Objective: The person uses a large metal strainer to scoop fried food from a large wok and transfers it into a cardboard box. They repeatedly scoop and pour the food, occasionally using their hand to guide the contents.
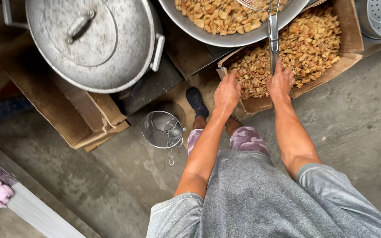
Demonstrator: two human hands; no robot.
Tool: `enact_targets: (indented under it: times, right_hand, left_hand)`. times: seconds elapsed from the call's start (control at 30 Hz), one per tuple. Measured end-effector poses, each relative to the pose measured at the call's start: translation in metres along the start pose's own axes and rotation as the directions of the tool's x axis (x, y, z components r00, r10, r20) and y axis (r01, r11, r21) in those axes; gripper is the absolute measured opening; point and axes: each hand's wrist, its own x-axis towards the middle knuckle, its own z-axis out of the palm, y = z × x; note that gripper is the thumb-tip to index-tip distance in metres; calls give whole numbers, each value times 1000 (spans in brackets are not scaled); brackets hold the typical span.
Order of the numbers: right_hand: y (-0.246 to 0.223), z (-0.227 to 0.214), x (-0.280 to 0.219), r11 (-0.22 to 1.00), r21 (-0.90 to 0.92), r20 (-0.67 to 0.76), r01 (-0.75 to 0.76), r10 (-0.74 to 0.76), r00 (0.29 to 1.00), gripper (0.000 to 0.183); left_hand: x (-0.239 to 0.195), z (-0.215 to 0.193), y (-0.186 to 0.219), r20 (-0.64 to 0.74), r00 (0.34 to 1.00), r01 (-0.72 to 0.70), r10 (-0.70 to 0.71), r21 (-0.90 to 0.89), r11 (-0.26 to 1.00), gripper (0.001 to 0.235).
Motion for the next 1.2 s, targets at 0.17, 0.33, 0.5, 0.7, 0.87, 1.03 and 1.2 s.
enact_targets:
  times: [0.17, 0.33, 0.5, 0.7, 0.87, 1.03, 1.2]
  right_hand:
    - [-63, 5, -66, 856, 504, 36, 115, -154, 987, 34]
    - [-160, 65, -150, 720, 689, 409, -81, -294, 864, 20]
    - [-197, 161, -157, 701, 707, 315, -96, -190, 930, 24]
    - [-213, 296, -112, 663, 718, 353, -211, -87, 932, 36]
    - [-200, 404, -58, 646, 758, 272, -87, -193, 943, 45]
    - [-195, 498, -13, 411, 911, 160, -30, -287, 945, 50]
    - [-210, 575, 36, 140, 948, 307, -288, -142, 941, 49]
  left_hand:
    - [-34, -16, -43, -148, 956, 218, -254, -221, 951, 39]
    - [-74, -32, -106, -233, 855, 398, -463, -276, 875, 33]
    - [-78, -14, -188, -202, 742, 501, -640, -467, 728, 34]
    - [-73, 51, -295, -143, 816, 452, -560, -445, 773, 37]
    - [-39, 117, -364, -236, 848, 284, -474, -553, 783, 42]
    - [-22, 135, -394, -290, 893, 174, -345, -485, 857, 47]
    - [-9, 125, -395, -313, 884, 142, -348, -530, 836, 43]
